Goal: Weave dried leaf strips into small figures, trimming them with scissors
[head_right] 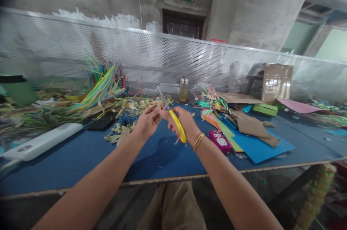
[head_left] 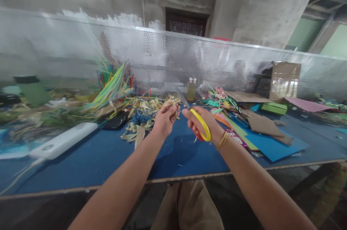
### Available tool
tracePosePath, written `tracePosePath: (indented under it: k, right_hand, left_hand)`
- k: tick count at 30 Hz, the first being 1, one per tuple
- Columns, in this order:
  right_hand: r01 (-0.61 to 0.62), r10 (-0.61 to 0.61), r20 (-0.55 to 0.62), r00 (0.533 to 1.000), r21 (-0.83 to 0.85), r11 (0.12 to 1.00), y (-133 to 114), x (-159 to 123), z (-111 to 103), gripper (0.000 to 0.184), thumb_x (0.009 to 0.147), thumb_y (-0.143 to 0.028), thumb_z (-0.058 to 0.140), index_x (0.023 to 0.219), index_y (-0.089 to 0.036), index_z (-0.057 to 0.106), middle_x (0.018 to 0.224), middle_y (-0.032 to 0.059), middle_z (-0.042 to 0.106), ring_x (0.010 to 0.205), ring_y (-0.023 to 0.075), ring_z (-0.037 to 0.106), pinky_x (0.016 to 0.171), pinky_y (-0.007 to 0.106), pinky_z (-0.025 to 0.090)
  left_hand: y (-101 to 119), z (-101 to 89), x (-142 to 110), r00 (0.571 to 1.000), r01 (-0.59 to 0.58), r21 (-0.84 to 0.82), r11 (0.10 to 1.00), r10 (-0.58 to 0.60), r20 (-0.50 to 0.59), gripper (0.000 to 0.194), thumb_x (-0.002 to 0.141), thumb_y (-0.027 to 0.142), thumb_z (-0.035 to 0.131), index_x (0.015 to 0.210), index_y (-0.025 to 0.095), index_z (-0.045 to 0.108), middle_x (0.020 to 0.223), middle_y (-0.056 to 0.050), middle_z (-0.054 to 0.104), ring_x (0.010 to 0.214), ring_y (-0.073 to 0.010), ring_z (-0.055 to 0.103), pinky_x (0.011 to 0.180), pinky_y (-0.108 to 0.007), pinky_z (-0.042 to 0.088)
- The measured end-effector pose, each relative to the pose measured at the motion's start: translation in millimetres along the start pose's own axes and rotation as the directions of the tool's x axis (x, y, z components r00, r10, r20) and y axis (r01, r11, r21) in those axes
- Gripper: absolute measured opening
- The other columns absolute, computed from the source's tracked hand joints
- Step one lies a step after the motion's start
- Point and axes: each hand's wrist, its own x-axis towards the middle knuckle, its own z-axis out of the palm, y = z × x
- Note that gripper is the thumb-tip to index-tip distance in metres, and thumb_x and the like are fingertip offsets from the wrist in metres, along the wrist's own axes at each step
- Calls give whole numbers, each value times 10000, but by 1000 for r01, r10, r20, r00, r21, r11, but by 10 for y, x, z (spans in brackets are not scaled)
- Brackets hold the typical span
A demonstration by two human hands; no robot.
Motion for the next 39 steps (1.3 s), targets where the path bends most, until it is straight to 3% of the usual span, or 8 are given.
tracePosePath:
  k: [4,7,13,21,25,29,33,39]
  right_hand:
    - [-26,-103,-239,965,-483,875,250,382,-288,464,702,-534,628,985,-171,567,861,96,665,754,200,633,624,267,450]
    - [-202,16,-267,963,-689,696,560,636,-345,427,746,-487,588,1001,-144,579,967,151,657,949,282,614,751,329,440]
    - [-230,143,-184,972,-848,477,942,796,-338,425,767,-324,570,1125,-97,555,1059,197,641,1007,300,606,802,361,449]
    - [-269,216,-208,954,-910,315,818,784,-342,253,749,-183,593,960,-90,698,1035,245,645,1005,324,608,824,444,440]
    - [-141,-4,-173,985,-813,565,685,819,-297,360,851,-397,495,892,-106,703,1020,223,656,1037,313,587,857,410,419]
    - [-38,30,-48,998,-189,981,596,893,-146,531,868,-577,350,945,-150,657,942,121,687,836,187,637,707,279,456]
    - [-107,96,50,994,329,938,619,932,45,458,748,-574,555,914,-152,625,850,59,671,667,105,583,563,206,419]
    - [38,-34,-17,999,444,895,745,927,126,317,620,-359,727,842,-152,636,695,-10,602,588,65,512,546,188,418]
  left_hand:
    - [-8,-29,28,997,61,19,998,-61,-38,236,635,41,702,817,168,622,813,-24,679,746,-108,648,648,-187,519]
    - [-29,-42,50,995,88,54,995,-85,-49,234,625,41,708,803,163,617,792,-22,675,693,-102,639,603,-186,520]
    - [-64,-44,57,989,145,118,982,-140,-49,208,620,31,700,770,155,627,711,-11,655,647,-105,630,571,-196,518]
    - [-124,-118,108,987,159,176,971,-160,-7,153,639,68,710,755,140,641,733,-36,665,667,-120,636,593,-213,527]
    - [-176,-153,141,988,155,171,973,-157,0,200,610,47,723,752,147,625,761,-36,673,671,-122,639,603,-223,526]
    - [-225,-174,161,989,143,182,973,-146,2,247,576,54,743,771,153,629,762,-33,676,658,-123,637,595,-229,511]
    - [-254,-206,185,991,132,199,971,-134,-5,292,527,76,775,768,156,631,713,-20,665,629,-127,628,575,-233,491]
    - [-254,-191,165,991,125,268,955,-134,17,367,470,95,810,799,153,660,712,-26,664,631,-131,616,598,-247,477]
